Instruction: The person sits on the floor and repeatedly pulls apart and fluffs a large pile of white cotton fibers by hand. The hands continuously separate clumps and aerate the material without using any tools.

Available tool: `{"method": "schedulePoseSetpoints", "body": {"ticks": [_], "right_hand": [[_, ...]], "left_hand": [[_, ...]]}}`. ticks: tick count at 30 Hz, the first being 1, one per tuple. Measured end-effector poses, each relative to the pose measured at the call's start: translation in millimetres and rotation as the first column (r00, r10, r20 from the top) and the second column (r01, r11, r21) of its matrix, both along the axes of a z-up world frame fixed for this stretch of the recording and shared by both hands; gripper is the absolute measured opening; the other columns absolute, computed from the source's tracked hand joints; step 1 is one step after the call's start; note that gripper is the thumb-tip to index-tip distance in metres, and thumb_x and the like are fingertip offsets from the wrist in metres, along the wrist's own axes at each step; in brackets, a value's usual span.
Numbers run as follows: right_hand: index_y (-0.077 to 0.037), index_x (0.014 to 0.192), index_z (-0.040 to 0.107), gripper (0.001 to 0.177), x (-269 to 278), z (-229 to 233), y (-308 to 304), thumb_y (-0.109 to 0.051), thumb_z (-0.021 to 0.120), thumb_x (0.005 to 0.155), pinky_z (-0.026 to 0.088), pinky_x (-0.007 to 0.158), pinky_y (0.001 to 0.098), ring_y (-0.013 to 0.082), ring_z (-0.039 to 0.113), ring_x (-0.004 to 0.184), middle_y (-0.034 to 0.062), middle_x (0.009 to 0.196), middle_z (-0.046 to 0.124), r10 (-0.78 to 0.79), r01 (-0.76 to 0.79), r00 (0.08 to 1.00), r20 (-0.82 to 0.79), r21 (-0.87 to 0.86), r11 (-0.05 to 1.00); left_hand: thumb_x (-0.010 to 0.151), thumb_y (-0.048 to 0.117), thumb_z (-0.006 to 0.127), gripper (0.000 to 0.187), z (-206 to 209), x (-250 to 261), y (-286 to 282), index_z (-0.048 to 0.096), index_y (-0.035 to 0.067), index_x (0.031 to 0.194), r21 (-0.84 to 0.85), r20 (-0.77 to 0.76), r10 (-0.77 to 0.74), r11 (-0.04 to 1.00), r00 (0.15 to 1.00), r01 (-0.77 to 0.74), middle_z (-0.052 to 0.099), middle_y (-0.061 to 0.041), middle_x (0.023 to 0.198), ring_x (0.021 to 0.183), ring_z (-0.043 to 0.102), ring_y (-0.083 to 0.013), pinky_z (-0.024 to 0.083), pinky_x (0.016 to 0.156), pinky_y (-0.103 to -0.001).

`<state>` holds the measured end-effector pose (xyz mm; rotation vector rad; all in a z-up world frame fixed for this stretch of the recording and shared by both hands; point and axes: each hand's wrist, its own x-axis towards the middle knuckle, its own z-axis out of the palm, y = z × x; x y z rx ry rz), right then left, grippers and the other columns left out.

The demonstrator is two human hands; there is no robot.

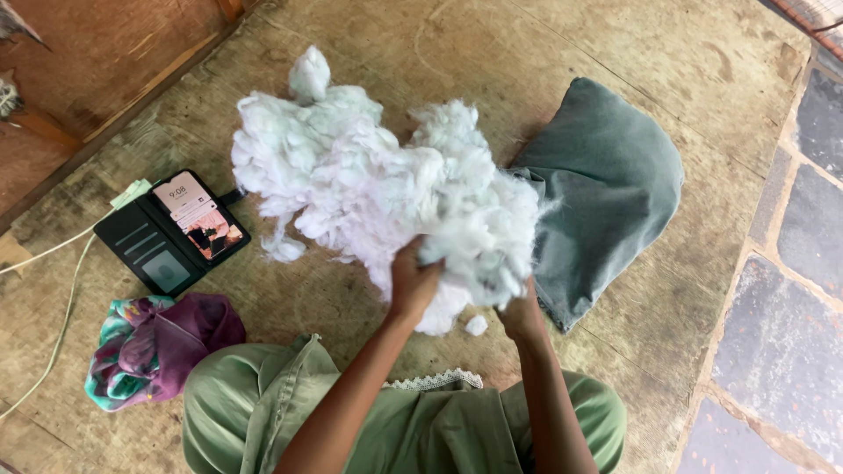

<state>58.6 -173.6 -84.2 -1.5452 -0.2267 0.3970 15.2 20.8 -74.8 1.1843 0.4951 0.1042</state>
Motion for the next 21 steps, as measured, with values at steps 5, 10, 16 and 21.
{"method": "schedulePoseSetpoints", "body": {"ticks": [5,10,16,21], "right_hand": [[-0.009,0.125,0.062,0.033,-5.9,0.0,-29.8,-0.006,0.05,0.094,0.064,0.077,0.0323,0.0172,0.072,0.092,0.0116,0.111,0.071,-0.033,0.032,0.999,-0.009,-0.044,0.999],[-0.008,0.124,0.062,0.032,-11.0,5.6,-15.4,-0.006,0.051,0.094,0.063,0.077,0.0327,0.0176,0.071,0.092,0.0107,0.109,0.07,-0.021,0.031,0.996,0.09,-0.116,0.993],[-0.008,0.122,0.062,0.03,-33.5,-19.6,-8.0,-0.007,0.053,0.093,0.062,0.077,0.0332,0.0181,0.071,0.091,0.0096,0.108,0.07,-0.102,0.141,0.975,0.198,-0.197,0.97],[-0.008,0.12,0.062,0.028,-24.5,2.3,-47.9,-0.007,0.055,0.093,0.061,0.077,0.0336,0.0185,0.07,0.091,0.0086,0.106,0.069,-0.317,0.332,0.921,0.225,-0.035,0.942]], "left_hand": [[0.089,-0.007,0.065,0.034,-14.4,-6.8,30.4,0.061,0.002,0.122,0.045,0.013,0.204,0.978,0.979,-0.205,0.054,-0.003,0.075,0.055,0.045,-0.0085,0.037,0.044,-0.02],[0.086,-0.015,0.06,0.025,-1.0,-10.1,6.2,0.064,-0.003,0.108,-0.045,0.338,0.005,0.999,0.941,0.011,0.065,-0.009,0.095,0.084,0.062,-0.0098,0.055,0.064,-0.02],[0.084,-0.015,0.059,0.046,-4.0,-9.0,12.9,0.066,0.005,0.125,-0.015,-0.122,0.069,0.997,0.99,-0.072,0.065,-0.015,0.09,0.062,0.048,-0.0234,0.037,0.05,-0.038],[0.08,-0.008,0.065,0.045,-12.1,-6.7,36.0,0.062,0.004,0.122,0.108,0.204,0.301,0.939,0.932,-0.327,0.07,-0.007,0.105,0.089,0.064,-0.01,0.055,0.076,-0.025]]}}
